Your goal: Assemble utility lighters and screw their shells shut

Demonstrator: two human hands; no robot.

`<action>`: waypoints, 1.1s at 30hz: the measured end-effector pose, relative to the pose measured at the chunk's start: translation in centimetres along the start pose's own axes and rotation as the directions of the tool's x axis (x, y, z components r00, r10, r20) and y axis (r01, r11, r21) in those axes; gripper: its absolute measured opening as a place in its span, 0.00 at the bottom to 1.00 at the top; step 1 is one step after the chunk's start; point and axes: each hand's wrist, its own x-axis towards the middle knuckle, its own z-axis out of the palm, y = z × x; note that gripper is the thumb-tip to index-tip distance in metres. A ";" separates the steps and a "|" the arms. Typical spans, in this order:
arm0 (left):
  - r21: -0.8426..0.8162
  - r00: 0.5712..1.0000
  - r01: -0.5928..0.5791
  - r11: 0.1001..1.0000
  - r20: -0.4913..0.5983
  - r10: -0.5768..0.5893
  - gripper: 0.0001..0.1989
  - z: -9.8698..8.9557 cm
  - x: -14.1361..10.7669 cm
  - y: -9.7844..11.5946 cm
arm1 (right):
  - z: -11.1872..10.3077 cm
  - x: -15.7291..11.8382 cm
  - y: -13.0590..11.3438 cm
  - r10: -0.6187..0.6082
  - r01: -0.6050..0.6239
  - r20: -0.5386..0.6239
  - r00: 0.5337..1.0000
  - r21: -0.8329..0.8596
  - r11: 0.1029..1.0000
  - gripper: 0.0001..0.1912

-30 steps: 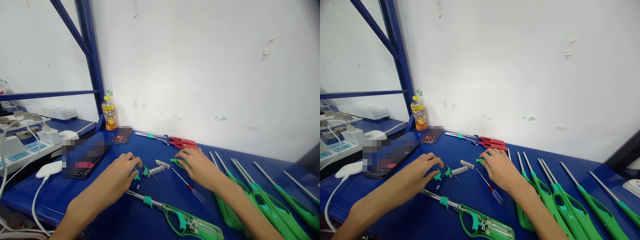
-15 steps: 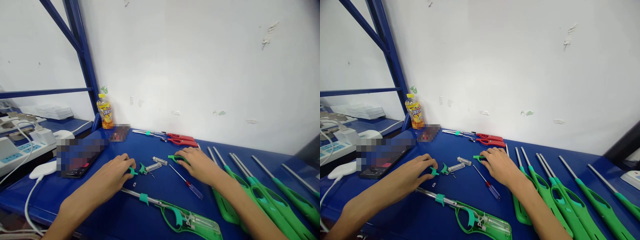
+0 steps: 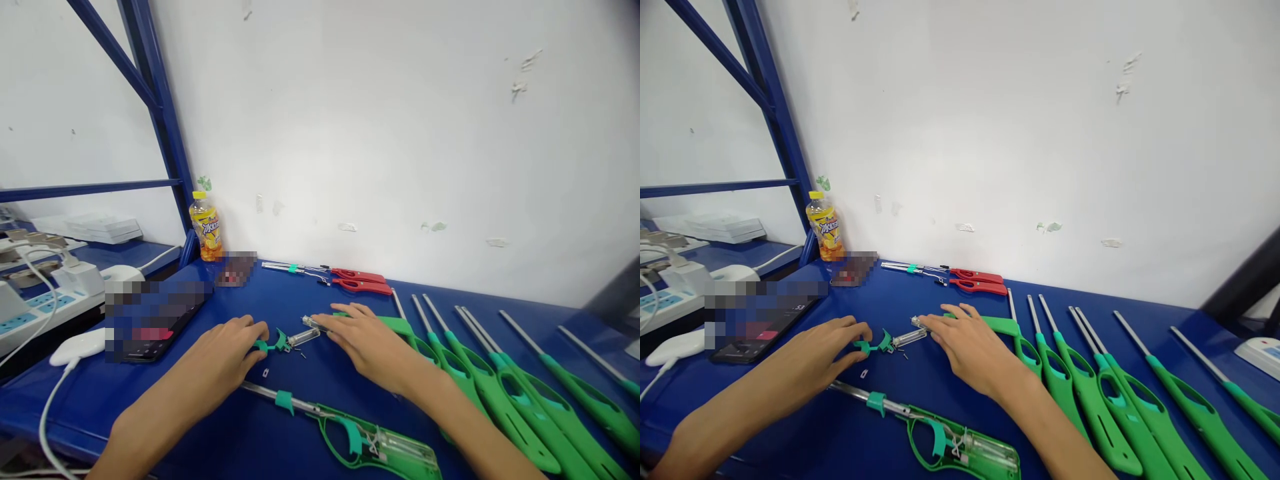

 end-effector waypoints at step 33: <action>0.008 0.999 -0.031 0.999 0.028 0.031 0.10 0.5 -0.5 2.7 | 1.0 0.3 1.2 0.043 -0.053 -0.285 0.957 -0.030 0.998 0.30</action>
